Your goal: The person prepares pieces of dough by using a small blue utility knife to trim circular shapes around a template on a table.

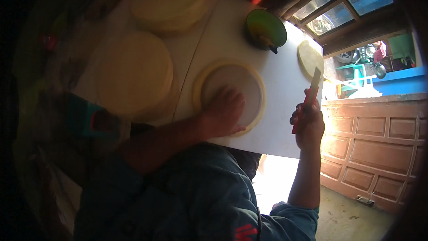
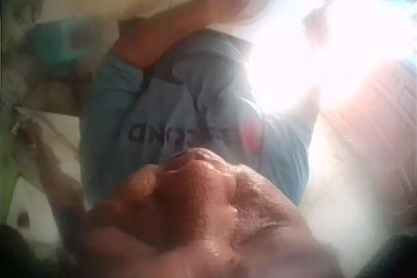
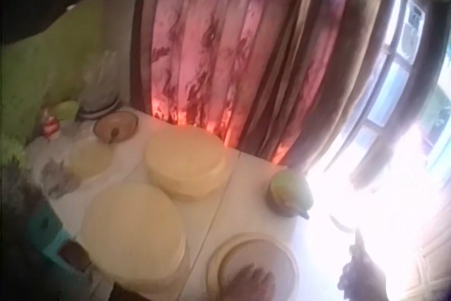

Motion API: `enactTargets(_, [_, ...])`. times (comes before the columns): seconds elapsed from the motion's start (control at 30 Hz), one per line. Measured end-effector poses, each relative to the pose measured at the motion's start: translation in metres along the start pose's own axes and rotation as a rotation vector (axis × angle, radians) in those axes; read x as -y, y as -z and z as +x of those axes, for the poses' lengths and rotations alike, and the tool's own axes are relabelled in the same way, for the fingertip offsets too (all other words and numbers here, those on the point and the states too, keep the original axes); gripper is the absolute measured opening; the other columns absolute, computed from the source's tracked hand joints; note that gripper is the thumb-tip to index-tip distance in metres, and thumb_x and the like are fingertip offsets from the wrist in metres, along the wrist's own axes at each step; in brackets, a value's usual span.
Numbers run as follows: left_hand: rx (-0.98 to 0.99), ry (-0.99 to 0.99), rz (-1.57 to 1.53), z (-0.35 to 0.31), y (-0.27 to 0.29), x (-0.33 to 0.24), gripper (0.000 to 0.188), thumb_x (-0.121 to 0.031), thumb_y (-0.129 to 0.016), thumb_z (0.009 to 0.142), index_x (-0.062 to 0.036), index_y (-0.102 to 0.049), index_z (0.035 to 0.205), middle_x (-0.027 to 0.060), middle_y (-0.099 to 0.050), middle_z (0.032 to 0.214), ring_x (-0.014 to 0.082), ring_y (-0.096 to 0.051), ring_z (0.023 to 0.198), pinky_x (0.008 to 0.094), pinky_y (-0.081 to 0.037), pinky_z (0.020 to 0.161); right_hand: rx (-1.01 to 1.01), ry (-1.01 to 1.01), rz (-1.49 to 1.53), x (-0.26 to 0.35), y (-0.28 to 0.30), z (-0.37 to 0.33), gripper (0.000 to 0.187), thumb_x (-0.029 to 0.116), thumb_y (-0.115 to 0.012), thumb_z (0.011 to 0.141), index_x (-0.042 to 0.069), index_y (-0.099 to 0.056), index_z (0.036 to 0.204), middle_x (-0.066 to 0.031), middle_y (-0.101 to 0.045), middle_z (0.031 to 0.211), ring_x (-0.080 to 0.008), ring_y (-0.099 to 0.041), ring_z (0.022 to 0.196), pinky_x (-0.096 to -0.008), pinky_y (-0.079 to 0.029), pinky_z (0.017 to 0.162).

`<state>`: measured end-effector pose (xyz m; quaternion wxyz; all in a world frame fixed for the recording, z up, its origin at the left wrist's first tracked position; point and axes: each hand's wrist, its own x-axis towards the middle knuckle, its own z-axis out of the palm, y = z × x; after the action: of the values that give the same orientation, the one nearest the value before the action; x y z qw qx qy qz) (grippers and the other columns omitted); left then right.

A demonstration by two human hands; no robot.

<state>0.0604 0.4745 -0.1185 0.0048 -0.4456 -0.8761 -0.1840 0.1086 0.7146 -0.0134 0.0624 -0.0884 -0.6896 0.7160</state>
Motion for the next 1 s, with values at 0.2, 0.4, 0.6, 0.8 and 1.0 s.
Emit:
enactTargets(0.2, [0.164,0.069,0.011,-0.005,0.011,-0.011,0.084,-0.06,-0.078,0.073,-0.0003,-0.06,0.129,0.0188,-0.054,0.124,0.0342,-0.047,0.125,0.0497,-0.035,0.111,0.225,0.098,-0.719,0.046,-0.017,0.025,0.033,0.02,-0.051,0.104,0.007,-0.063,0.133,-0.01,-0.067,0.096,-0.0154,-0.061,0.078,-0.0287,-0.051,0.075])
enactTargets(0.4, [0.215,0.031,0.201,-0.018,0.011,-0.019,0.107,-0.074,-0.072,0.074,-0.0063,-0.041,0.151,0.0192,-0.048,0.144,0.0331,-0.046,0.13,0.0466,-0.039,0.106,0.873,0.814,-1.513,0.082,-0.138,0.037,0.028,0.015,-0.069,0.089,0.015,-0.074,0.117,-0.006,-0.071,0.101,-0.0239,-0.067,0.089,-0.0358,-0.054,0.084])
enactTargets(0.6, [0.355,0.043,0.209,-0.022,0.018,-0.028,0.107,-0.073,-0.07,0.077,-0.0061,-0.037,0.155,0.0201,-0.042,0.153,0.0352,-0.04,0.14,0.0534,-0.037,0.109,1.159,0.92,-1.714,0.065,-0.183,0.033,0.023,0.016,-0.073,0.08,0.02,-0.074,0.102,-0.0014,-0.066,0.088,-0.0208,-0.069,0.092,-0.0362,-0.053,0.081])
enactTargets(0.8, [0.464,0.07,0.033,-0.026,0.01,-0.026,0.089,-0.064,-0.07,0.081,-0.0066,-0.05,0.146,0.0113,-0.056,0.144,0.0305,-0.05,0.134,0.0563,-0.036,0.112,1.306,0.92,-1.822,0.061,-0.205,0.028,0.014,0.017,-0.073,0.079,0.017,-0.074,0.093,-0.0017,-0.069,0.091,-0.0205,-0.069,0.095,-0.0346,-0.053,0.084])
enactTargets(1.0, [0.546,0.035,-0.128,-0.027,0.037,-0.02,0.069,-0.047,-0.072,0.087,-0.0097,-0.055,0.143,0.0193,-0.055,0.144,0.0331,-0.053,0.133,0.0459,-0.038,0.115,1.388,0.886,-1.844,0.055,-0.229,0.022,0.008,0.017,-0.073,0.078,0.014,-0.076,0.085,-0.0028,-0.072,0.089,-0.0203,-0.07,0.094,-0.0351,-0.053,0.085])
